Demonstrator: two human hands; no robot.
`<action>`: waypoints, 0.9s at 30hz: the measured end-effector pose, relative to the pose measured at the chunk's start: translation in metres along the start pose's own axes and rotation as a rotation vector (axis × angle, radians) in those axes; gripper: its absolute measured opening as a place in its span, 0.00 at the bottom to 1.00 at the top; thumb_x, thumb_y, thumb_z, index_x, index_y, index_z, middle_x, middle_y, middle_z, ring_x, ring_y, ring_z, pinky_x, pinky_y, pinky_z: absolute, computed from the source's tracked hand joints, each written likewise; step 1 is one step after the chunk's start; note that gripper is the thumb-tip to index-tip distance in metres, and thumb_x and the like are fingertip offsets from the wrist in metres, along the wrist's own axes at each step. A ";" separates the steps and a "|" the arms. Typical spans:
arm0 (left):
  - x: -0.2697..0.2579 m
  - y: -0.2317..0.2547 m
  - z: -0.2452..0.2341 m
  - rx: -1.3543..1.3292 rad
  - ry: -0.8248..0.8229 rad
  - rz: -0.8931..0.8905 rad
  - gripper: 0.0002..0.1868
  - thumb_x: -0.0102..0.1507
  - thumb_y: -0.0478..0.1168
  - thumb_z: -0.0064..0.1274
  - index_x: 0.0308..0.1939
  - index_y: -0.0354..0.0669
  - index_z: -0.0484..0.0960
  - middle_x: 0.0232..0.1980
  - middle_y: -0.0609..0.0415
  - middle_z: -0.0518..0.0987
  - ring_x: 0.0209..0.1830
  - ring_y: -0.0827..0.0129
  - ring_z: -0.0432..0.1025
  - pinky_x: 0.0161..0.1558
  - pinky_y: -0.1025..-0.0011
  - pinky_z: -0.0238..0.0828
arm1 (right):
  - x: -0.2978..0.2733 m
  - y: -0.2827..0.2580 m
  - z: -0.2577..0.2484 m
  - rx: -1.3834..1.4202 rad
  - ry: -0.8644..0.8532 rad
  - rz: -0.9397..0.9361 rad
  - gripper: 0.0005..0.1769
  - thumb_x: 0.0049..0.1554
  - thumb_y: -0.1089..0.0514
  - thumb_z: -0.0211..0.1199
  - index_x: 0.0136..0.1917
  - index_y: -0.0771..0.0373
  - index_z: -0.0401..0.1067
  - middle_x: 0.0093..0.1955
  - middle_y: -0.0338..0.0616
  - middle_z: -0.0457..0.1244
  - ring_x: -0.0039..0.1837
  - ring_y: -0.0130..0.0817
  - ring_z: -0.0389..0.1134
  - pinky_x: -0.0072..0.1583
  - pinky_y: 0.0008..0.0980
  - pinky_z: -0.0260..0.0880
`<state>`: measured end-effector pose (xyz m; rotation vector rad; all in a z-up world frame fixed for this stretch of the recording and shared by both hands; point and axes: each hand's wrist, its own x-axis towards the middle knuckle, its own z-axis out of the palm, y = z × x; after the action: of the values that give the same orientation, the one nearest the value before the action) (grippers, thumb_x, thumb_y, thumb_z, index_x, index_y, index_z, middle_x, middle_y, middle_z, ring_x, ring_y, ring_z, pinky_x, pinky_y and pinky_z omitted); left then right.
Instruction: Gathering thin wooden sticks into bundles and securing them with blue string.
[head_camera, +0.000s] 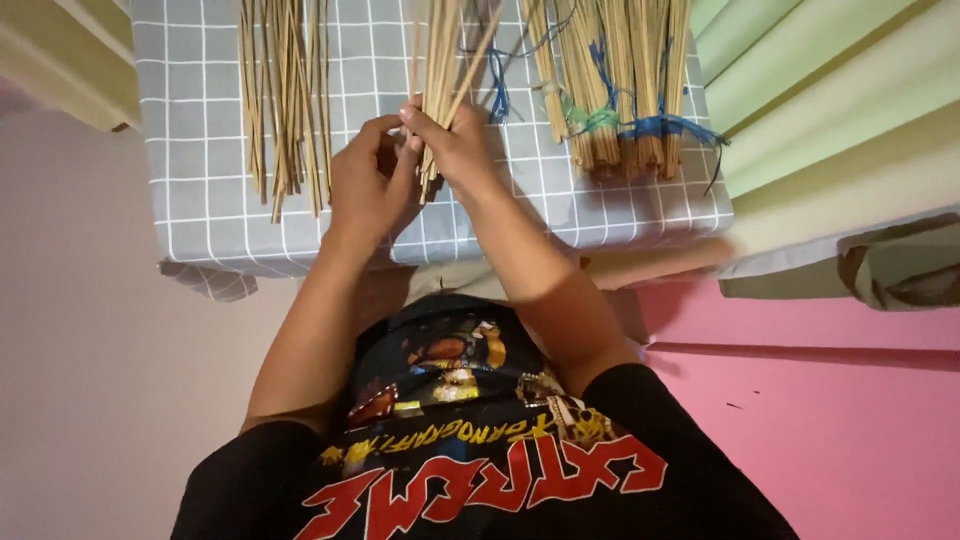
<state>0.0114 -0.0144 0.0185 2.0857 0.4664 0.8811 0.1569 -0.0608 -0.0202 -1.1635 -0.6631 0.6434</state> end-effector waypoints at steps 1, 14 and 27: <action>0.001 -0.005 0.005 -0.067 0.008 -0.019 0.16 0.73 0.48 0.49 0.60 0.44 0.78 0.26 0.60 0.74 0.24 0.75 0.66 0.31 0.72 0.63 | -0.001 -0.001 0.000 0.041 0.061 0.008 0.08 0.54 0.56 0.71 0.44 0.61 0.76 0.36 0.41 0.68 0.40 0.31 0.70 0.43 0.28 0.74; -0.002 -0.019 0.011 0.012 0.172 0.048 0.13 0.70 0.36 0.50 0.56 0.36 0.82 0.30 0.41 0.82 0.29 0.45 0.78 0.30 0.55 0.71 | -0.002 -0.004 0.002 0.001 0.155 -0.070 0.13 0.58 0.52 0.68 0.44 0.66 0.76 0.26 0.45 0.61 0.27 0.32 0.68 0.31 0.29 0.70; -0.006 -0.027 -0.006 -0.002 0.446 0.072 0.16 0.71 0.31 0.51 0.64 0.36 0.78 0.30 0.40 0.80 0.28 0.48 0.75 0.29 0.58 0.69 | -0.019 -0.029 0.010 -0.087 0.167 -0.090 0.12 0.55 0.55 0.72 0.49 0.64 0.80 0.35 0.36 0.60 0.40 0.23 0.63 0.45 0.23 0.65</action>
<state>0.0023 0.0019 -0.0026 1.9097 0.6222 1.3975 0.1397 -0.0767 0.0073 -1.2457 -0.6017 0.4394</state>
